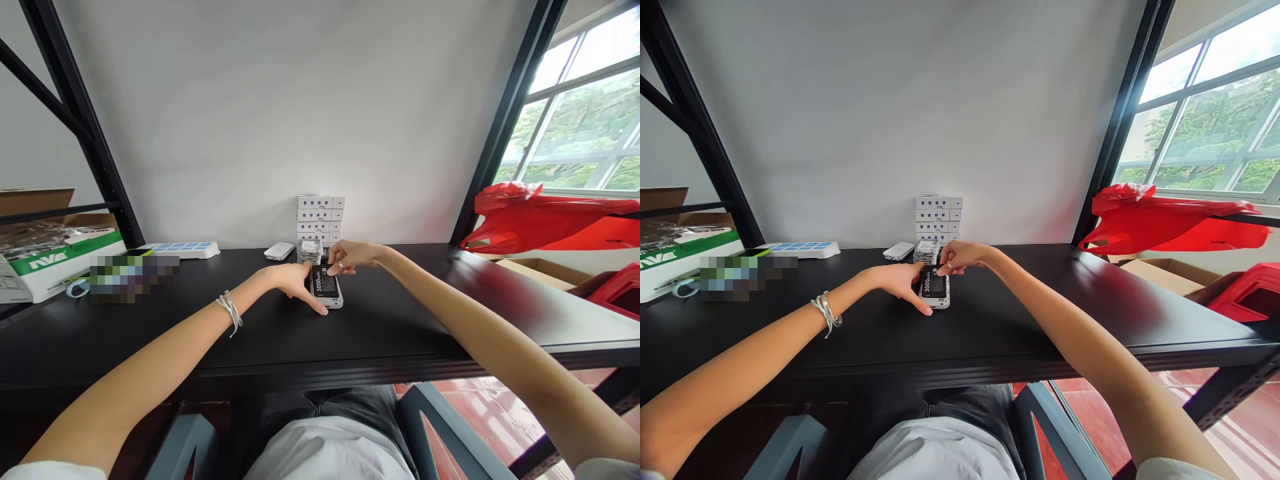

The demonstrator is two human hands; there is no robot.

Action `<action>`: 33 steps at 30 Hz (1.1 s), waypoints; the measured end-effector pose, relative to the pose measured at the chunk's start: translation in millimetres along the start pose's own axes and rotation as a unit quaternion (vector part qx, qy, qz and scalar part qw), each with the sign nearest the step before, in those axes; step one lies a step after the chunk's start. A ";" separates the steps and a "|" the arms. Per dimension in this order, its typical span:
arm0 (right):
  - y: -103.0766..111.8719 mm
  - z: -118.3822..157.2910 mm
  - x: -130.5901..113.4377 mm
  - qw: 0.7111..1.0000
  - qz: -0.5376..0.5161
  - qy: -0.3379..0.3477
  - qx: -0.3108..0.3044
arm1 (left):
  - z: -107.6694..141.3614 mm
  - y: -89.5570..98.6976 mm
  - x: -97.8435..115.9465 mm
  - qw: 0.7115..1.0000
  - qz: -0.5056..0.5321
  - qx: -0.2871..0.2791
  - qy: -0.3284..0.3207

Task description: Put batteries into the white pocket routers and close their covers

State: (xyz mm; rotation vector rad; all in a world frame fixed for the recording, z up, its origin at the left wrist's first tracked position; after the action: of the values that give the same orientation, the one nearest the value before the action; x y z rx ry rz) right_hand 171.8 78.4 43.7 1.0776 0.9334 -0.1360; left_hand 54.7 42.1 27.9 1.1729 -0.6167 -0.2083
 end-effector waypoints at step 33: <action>12.6 5.1 24.8 0.996 -0.006 -0.045 -0.074 | -0.1 0.9 8.5 0.995 -0.083 0.061 -0.017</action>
State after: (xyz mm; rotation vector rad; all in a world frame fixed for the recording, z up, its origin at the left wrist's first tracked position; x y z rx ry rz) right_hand 196.8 88.8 35.6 0.9211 0.8553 -0.1229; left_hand 61.6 38.5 31.6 1.3419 -0.5675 -0.3359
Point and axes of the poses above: each hand's wrist, its own z-axis away from the middle knuckle, its own y-axis out of the back of the hand, x = y × z, the point moved 8 cm from there along -z, towards the middle knuckle, and after that the axes turned 3 degrees about z, right-handed, at the moved point
